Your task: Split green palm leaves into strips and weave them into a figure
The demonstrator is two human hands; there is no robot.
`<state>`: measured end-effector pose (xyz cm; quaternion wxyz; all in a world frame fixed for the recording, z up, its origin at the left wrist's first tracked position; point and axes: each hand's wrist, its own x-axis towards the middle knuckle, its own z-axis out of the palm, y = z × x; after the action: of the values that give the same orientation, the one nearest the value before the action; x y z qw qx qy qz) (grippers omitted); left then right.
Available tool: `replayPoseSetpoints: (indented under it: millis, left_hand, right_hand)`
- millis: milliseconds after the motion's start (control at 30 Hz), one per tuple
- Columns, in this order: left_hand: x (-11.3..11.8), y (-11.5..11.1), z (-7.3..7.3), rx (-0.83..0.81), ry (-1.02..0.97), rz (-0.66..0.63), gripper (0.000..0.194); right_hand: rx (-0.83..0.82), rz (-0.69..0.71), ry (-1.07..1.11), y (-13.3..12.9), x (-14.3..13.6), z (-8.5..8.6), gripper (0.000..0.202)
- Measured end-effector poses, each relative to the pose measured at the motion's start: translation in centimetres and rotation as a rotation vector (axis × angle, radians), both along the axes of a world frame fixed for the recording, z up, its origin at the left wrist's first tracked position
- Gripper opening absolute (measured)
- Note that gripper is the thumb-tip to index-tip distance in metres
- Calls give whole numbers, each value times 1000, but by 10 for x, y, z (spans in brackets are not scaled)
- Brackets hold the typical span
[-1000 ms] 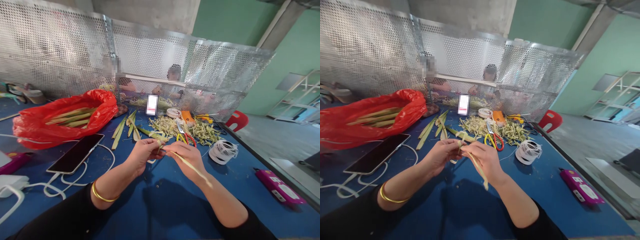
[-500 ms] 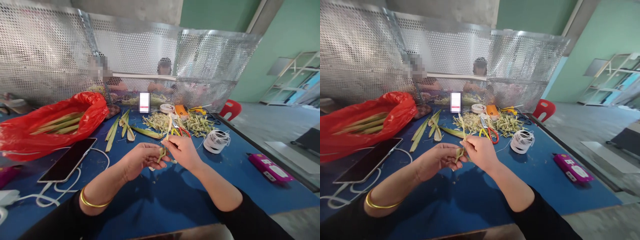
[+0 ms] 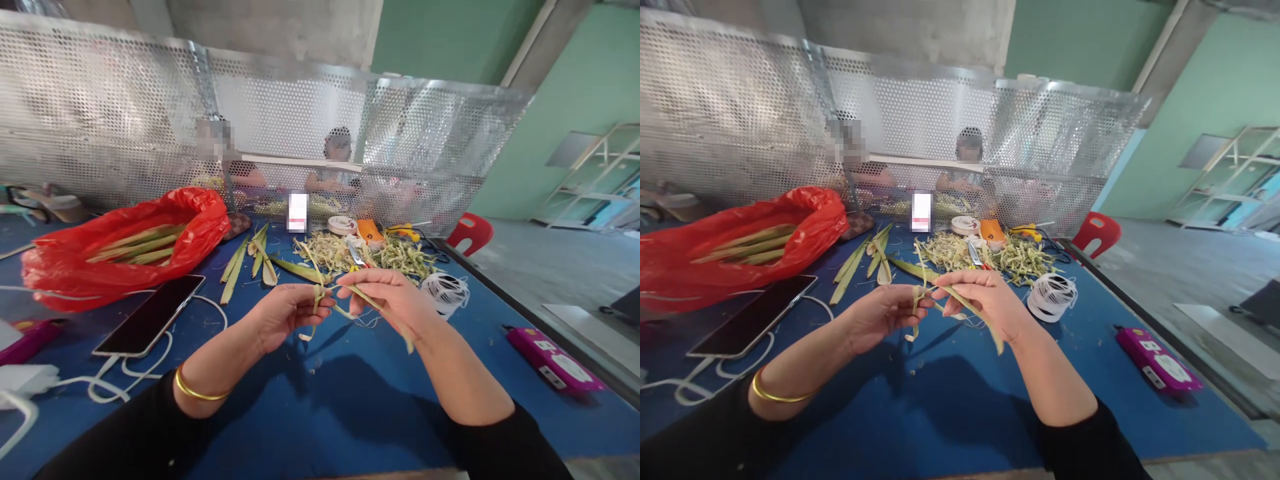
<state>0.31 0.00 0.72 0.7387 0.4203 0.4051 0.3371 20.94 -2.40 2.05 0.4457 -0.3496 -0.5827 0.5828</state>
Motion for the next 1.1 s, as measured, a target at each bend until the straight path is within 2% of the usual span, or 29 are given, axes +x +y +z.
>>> replayPoseSetpoints:
  millis: [67,133,267,367,433,567,767,933,1100]
  left_hand:
    - [0,-1,0,-9,-16,-16,15]
    - [1,-2,1,-9,-29,-17,16]
    - [3,-4,1,-13,-3,-15,15]
    - [4,-6,-1,-17,10,-45,16]
    - [6,-6,-1,-22,6,-51,15]
    - [7,-7,-2,-33,-1,-44,16]
    - [8,-6,-7,-35,-6,-43,14]
    - [8,-6,-8,-49,-9,-46,14]
    - [8,-4,-6,-119,-43,-38,15]
  right_hand:
    - [9,21,42,1,-1,-3,25]
    - [78,-18,4,1,-5,-6,25]
    - [345,-257,-88,2,-12,-12,8]
    - [548,-434,-21,3,-14,-13,14]
    - [571,-486,67,3,-16,-13,17]
    - [441,-453,154,1,-20,-14,23]
    - [442,-445,-292,-8,-27,-18,31]
    - [403,-442,-430,-12,-26,-13,23]
    - [612,-520,-627,-14,-26,-13,19]
